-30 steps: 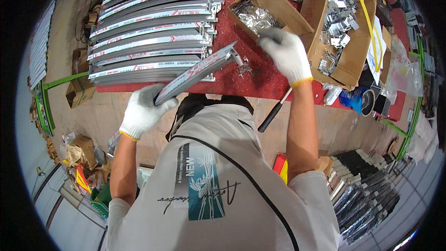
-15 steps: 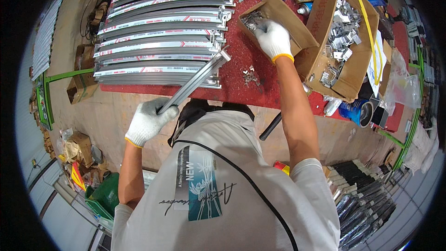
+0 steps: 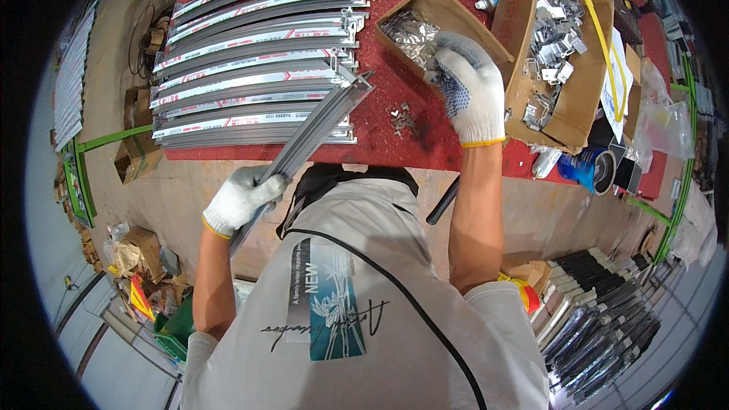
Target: The person repeatedly picks up long silver metal bars from a stack on a red workbench, attaches small metal brackets to the ends, and places the assembled bars back on the stack. The person wears white gloves and uses a hammer to secure the brackets.
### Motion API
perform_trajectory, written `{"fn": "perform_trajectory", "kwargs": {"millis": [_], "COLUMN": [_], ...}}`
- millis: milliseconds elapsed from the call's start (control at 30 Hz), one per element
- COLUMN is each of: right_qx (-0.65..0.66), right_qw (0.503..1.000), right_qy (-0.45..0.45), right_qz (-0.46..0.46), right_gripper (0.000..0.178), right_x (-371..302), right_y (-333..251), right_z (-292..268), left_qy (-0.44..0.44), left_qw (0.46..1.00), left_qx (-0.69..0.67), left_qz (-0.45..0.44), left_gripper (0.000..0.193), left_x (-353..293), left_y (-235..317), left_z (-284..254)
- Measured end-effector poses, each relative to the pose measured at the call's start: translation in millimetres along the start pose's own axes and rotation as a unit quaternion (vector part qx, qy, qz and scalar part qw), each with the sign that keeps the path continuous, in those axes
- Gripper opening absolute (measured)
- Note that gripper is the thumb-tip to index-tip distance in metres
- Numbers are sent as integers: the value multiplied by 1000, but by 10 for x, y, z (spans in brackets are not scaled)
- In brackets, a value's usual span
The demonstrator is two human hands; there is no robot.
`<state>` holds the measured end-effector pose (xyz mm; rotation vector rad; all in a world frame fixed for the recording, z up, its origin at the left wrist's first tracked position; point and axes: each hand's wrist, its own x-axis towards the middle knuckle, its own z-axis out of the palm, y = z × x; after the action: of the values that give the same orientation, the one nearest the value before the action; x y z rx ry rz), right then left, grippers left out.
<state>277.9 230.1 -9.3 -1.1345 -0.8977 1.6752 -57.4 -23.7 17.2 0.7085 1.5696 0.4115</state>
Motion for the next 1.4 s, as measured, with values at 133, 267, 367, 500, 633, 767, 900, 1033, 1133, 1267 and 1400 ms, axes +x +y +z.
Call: {"fn": "perform_trajectory", "kwargs": {"millis": [133, 267, 367, 500, 633, 767, 900, 1033, 1133, 1267, 1400], "right_qx": [-21, -30, -80, -71, -13, -24, -95, -163, -221, -277, -285], "right_qw": [999, 996, 993, 992, 991, 993, 992, 981, 964, 949, 947], "right_qy": [-19, -29, -35, -59, -105, -96, -87, -99, -109, -138, -119], "right_qz": [30, 77, 85, 90, 82, 66, 19, -23, -103, -66, -94], "right_gripper": [30, 31, 32, 34, 36, 40, 32, 24, 25, 26, 26], "right_x": [-197, -408, -498, -547, -584, -596, -559, -541, -511, -490, -504], "right_y": [35, 58, 63, 109, 133, 121, 93, 41, 41, 59, 107], "right_z": [-28, -98, -197, -295, -350, -346, -271, -170, -70, -9, 47], "left_qy": [-29, -51, -44, -45, -52, -64, -68, -74, -74, -79, -81], "left_qw": [999, 998, 998, 998, 998, 998, 997, 997, 997, 997, 997], "left_qx": [-11, -39, -44, -43, -36, -27, -29, -21, -24, -16, -15], "left_qz": [18, 23, -6, -12, -1, -4, -1, 2, 5, 8, 1], "left_gripper": [59, 63, 63, 66, 68, 68, 65, 64, 65, 66, 67], "left_x": [11, 2, -1, -27, -40, -50, -66, -59, -67, -78, -81], "left_y": [-33, -77, -108, -133, -132, -124, -157, -209, -226, -201, -176], "left_z": [-9, 20, 43, 74, 114, 141, 151, 143, 159, 175, 164]}}
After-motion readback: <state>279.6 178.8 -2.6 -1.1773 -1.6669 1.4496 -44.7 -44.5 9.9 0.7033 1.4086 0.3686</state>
